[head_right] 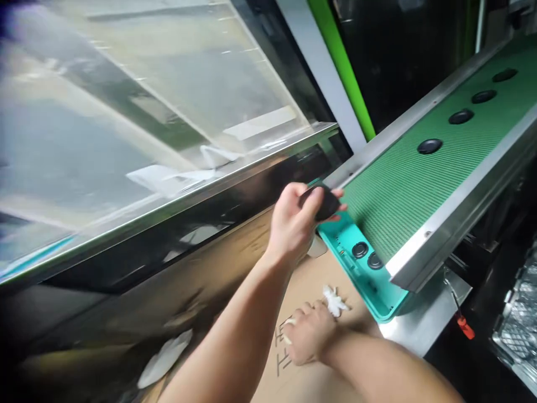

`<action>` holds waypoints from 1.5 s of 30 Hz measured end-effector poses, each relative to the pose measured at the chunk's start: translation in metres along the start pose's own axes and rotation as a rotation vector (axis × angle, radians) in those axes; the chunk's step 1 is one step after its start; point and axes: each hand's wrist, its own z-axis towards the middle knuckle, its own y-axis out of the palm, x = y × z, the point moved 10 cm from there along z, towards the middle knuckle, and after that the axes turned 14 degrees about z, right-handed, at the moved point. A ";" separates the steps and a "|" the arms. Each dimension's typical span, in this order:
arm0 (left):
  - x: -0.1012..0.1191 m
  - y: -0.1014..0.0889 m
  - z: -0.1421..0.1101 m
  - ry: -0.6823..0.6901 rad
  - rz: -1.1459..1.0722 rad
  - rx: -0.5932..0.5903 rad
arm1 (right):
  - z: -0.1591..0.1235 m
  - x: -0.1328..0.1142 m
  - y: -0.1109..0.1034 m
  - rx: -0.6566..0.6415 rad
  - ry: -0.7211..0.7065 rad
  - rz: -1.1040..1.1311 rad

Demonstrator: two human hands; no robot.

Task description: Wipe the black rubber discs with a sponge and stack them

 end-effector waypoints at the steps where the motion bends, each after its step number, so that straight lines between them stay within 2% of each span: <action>1: -0.020 -0.035 -0.022 -0.068 -0.057 0.078 | -0.001 0.000 -0.004 -0.016 0.002 0.029; 3: -0.070 -0.106 -0.075 -0.207 -0.135 0.276 | -0.001 0.004 -0.012 -0.042 0.047 0.066; 4: -0.099 -0.134 -0.104 -0.287 -0.189 0.348 | -0.001 0.007 -0.016 -0.047 0.072 0.072; 6: -0.158 -0.168 -0.158 -0.448 -0.362 0.426 | 0.000 0.012 -0.023 -0.040 0.109 0.077; 7: -0.186 -0.177 -0.184 -0.524 -0.458 0.464 | 0.000 0.014 -0.027 -0.022 0.120 0.083; 9: -0.229 -0.182 -0.223 -0.611 -0.648 0.548 | 0.000 0.017 -0.034 0.050 0.132 0.109; 12: -0.262 -0.167 -0.244 -0.630 -0.863 0.571 | 0.000 0.012 -0.041 0.182 0.098 0.181; 14: -0.269 -0.151 -0.242 -0.639 -0.958 0.500 | -0.001 -0.001 -0.035 0.200 0.035 0.234; 17: -0.265 -0.130 -0.233 -0.649 -1.068 0.350 | -0.004 -0.026 -0.019 0.135 -0.054 0.267; 19: -0.261 -0.123 -0.230 -0.643 -1.120 0.287 | -0.003 -0.038 -0.013 0.092 -0.082 0.235; 21: -0.260 -0.124 -0.230 -0.628 -1.140 0.295 | 0.003 -0.039 -0.015 0.089 -0.047 0.167; 25: -0.261 -0.131 -0.232 -0.612 -1.147 0.357 | 0.019 -0.025 -0.023 0.121 0.104 0.060; 28: -0.259 -0.131 -0.231 -0.624 -1.184 0.352 | 0.021 -0.037 -0.015 0.071 -0.005 0.050; 32: -0.261 -0.133 -0.229 -0.630 -1.157 0.369 | 0.012 -0.034 -0.019 0.160 0.072 -0.009; 35: -0.261 -0.130 -0.228 -0.627 -1.195 0.334 | 0.011 -0.044 -0.011 0.086 -0.035 -0.016; 36: -0.261 -0.131 -0.228 -0.624 -1.193 0.339 | 0.012 -0.041 -0.012 0.080 -0.051 -0.014; 39: -0.262 -0.137 -0.230 -0.622 -1.136 0.381 | 0.015 -0.008 -0.041 0.262 0.089 0.014; 41: -0.262 -0.139 -0.230 -0.628 -1.112 0.392 | 0.015 0.007 -0.058 0.366 0.122 0.117; 43: -0.262 -0.139 -0.230 -0.623 -1.109 0.398 | 0.013 0.011 -0.064 0.362 0.124 0.255; 45: -0.262 -0.141 -0.230 -0.614 -1.104 0.417 | 0.012 0.008 -0.054 0.245 0.147 0.378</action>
